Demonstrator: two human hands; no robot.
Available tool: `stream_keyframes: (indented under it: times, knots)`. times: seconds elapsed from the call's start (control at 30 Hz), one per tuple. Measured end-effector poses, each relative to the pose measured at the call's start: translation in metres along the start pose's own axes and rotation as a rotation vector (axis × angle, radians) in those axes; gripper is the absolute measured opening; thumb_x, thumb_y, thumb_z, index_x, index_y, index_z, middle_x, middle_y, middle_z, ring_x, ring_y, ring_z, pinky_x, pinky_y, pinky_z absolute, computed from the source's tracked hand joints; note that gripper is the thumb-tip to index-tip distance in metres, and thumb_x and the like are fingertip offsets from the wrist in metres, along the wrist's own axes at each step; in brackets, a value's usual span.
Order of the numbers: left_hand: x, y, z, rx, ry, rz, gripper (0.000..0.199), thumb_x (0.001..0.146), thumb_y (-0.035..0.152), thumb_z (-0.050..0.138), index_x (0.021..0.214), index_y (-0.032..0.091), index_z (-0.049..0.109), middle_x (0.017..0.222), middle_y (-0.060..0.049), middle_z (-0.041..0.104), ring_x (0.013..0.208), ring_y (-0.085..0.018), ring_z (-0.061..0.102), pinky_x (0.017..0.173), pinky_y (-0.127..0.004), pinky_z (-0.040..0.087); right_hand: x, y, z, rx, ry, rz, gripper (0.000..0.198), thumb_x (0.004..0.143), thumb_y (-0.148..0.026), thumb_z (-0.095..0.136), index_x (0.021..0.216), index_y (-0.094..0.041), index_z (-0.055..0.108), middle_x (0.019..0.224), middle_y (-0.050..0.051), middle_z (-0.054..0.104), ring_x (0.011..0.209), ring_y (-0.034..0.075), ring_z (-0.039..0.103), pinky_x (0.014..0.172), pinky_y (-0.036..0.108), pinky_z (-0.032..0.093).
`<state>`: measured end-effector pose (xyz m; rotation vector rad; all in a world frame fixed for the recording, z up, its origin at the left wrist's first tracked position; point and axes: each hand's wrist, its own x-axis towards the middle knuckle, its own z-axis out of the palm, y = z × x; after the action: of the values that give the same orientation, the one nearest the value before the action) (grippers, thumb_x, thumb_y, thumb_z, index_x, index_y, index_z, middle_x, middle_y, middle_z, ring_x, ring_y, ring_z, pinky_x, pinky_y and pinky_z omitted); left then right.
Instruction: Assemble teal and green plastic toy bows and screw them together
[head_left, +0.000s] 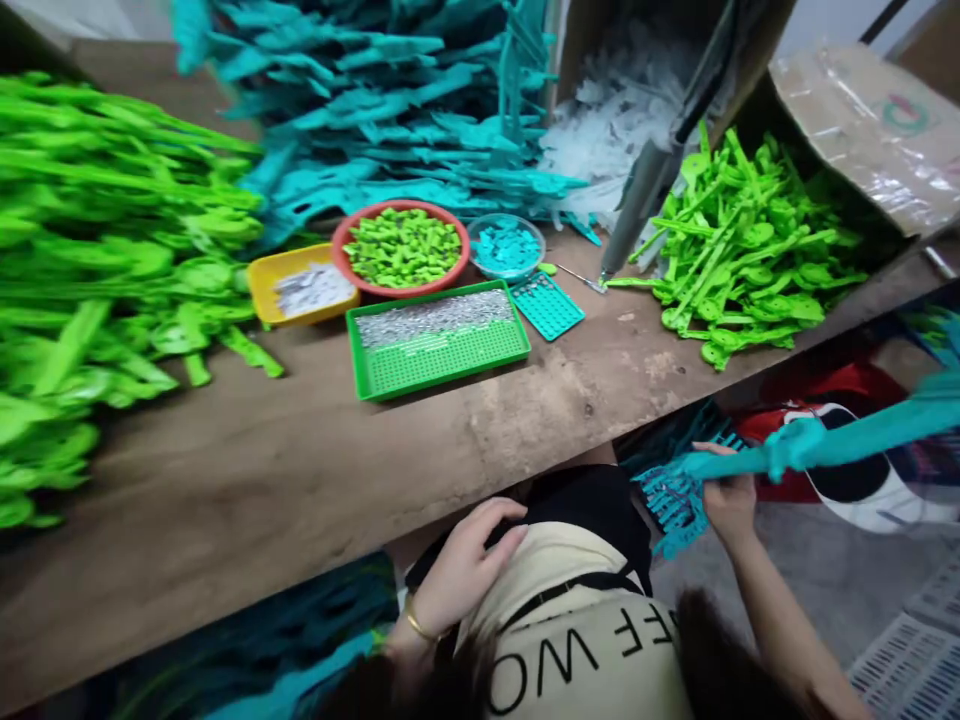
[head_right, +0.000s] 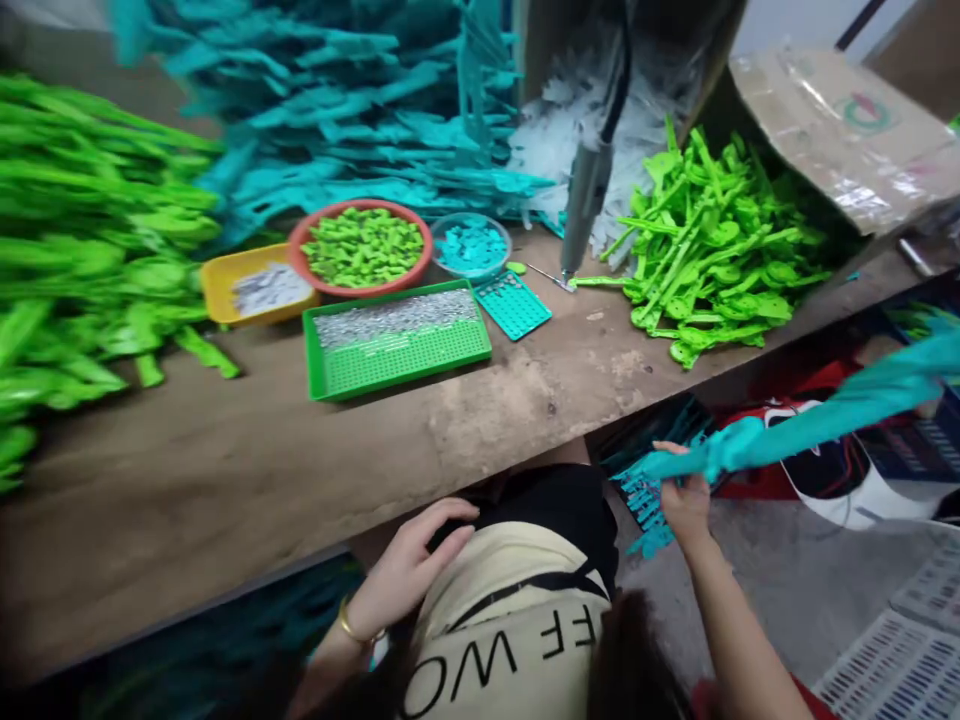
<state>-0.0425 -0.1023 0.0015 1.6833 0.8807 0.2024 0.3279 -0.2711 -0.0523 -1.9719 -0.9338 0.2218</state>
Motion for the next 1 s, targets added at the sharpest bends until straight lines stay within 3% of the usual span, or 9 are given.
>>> stream_keyframes:
  times: [0.1, 0.3, 0.4, 0.5, 0.6, 0.73, 0.83, 0.93, 1.0]
  knots:
    - [0.005, -0.004, -0.013, -0.246, 0.058, -0.027, 0.033, 0.092, 0.049, 0.053, 0.099, 0.021, 0.068, 0.100, -0.006, 0.071, 0.098, -0.021, 0.064, 0.094, -0.035, 0.048, 0.010, -0.030, 0.005, -0.007, -0.236, -0.190, 0.021, 0.078, -0.024, 0.058, 0.096, -0.030, 0.068, 0.098, 0.005, 0.071, 0.095, 0.027, 0.066, 0.090, 0.051, 0.052]
    - [0.030, -0.015, -0.058, -1.181, 0.002, 0.042, 0.055, 0.086, 0.066, 0.050, 0.101, 0.016, 0.067, 0.094, -0.011, 0.074, 0.092, -0.025, 0.070, 0.087, -0.042, 0.054, 0.081, -0.121, 0.037, -0.209, -0.849, -0.885, 0.054, 0.079, -0.004, 0.044, 0.123, -0.031, 0.061, 0.107, 0.005, 0.070, 0.099, 0.021, 0.063, 0.084, 0.040, 0.051]
    - [0.020, -0.020, -0.085, -1.251, -0.154, 0.027, 0.082, 0.077, 0.082, 0.044, 0.106, 0.009, 0.066, 0.093, -0.018, 0.074, 0.088, -0.032, 0.072, 0.084, -0.048, 0.054, 0.131, -0.155, 0.059, -0.253, -0.956, -1.104, 0.052, 0.077, -0.007, 0.047, 0.117, -0.032, 0.067, 0.098, 0.005, 0.072, 0.087, 0.022, 0.061, 0.074, 0.039, 0.048]
    - [0.005, -0.021, -0.094, -1.112, -0.316, 0.053, 0.095, 0.070, 0.086, 0.050, 0.121, 0.006, 0.061, 0.112, -0.025, 0.069, 0.108, -0.038, 0.066, 0.092, -0.052, 0.050, 0.177, -0.175, 0.091, -0.313, -1.087, -1.220, 0.041, 0.077, -0.015, 0.052, 0.106, -0.036, 0.073, 0.088, 0.002, 0.073, 0.080, 0.021, 0.061, 0.071, 0.040, 0.045]
    - [0.006, -0.019, -0.084, -0.754, -0.434, 0.037, 0.085, 0.068, 0.061, 0.076, 0.136, 0.016, 0.052, 0.131, -0.019, 0.061, 0.122, -0.033, 0.059, 0.100, -0.044, 0.047, 0.201, -0.195, 0.128, -0.326, -1.190, -1.207, 0.026, 0.083, -0.026, 0.054, 0.094, -0.035, 0.075, 0.084, -0.001, 0.072, 0.082, 0.020, 0.062, 0.083, 0.045, 0.047]
    - [0.012, -0.012, -0.062, -0.311, -0.291, 0.052, 0.071, 0.069, 0.036, 0.081, 0.135, 0.024, 0.055, 0.130, -0.010, 0.063, 0.118, -0.026, 0.061, 0.098, -0.038, 0.049, 0.199, -0.224, 0.156, -0.289, -1.160, -1.161, 0.024, 0.088, -0.036, 0.053, 0.099, -0.032, 0.074, 0.105, -0.001, 0.072, 0.102, 0.021, 0.063, 0.103, 0.048, 0.043]
    - [-0.004, -0.013, -0.063, -0.289, -0.245, 0.088, 0.057, 0.077, 0.031, 0.074, 0.131, 0.022, 0.058, 0.127, -0.010, 0.065, 0.115, -0.024, 0.063, 0.098, -0.036, 0.050, 0.197, -0.221, 0.153, -0.085, -0.961, -1.016, 0.032, 0.089, -0.039, 0.057, 0.118, -0.030, 0.066, 0.137, 0.002, 0.058, 0.126, 0.025, 0.054, 0.109, 0.048, 0.042]
    - [-0.032, -0.020, -0.075, -0.404, -0.164, 0.029, 0.057, 0.075, 0.028, 0.076, 0.129, 0.022, 0.058, 0.128, -0.011, 0.064, 0.113, -0.024, 0.065, 0.096, -0.035, 0.052, 0.207, -0.188, 0.153, 0.087, -0.718, -0.747, 0.040, 0.090, -0.042, 0.057, 0.127, -0.026, 0.059, 0.132, 0.007, 0.061, 0.122, 0.024, 0.058, 0.104, 0.046, 0.048]
    - [-0.045, -0.022, -0.082, -0.562, -0.127, -0.026, 0.058, 0.077, 0.028, 0.075, 0.131, 0.022, 0.054, 0.121, -0.012, 0.067, 0.099, -0.024, 0.071, 0.087, -0.036, 0.057, 0.215, -0.158, 0.163, -0.003, -0.626, -0.656, 0.038, 0.090, -0.043, 0.056, 0.121, -0.022, 0.064, 0.122, 0.009, 0.067, 0.114, 0.025, 0.062, 0.102, 0.049, 0.048]
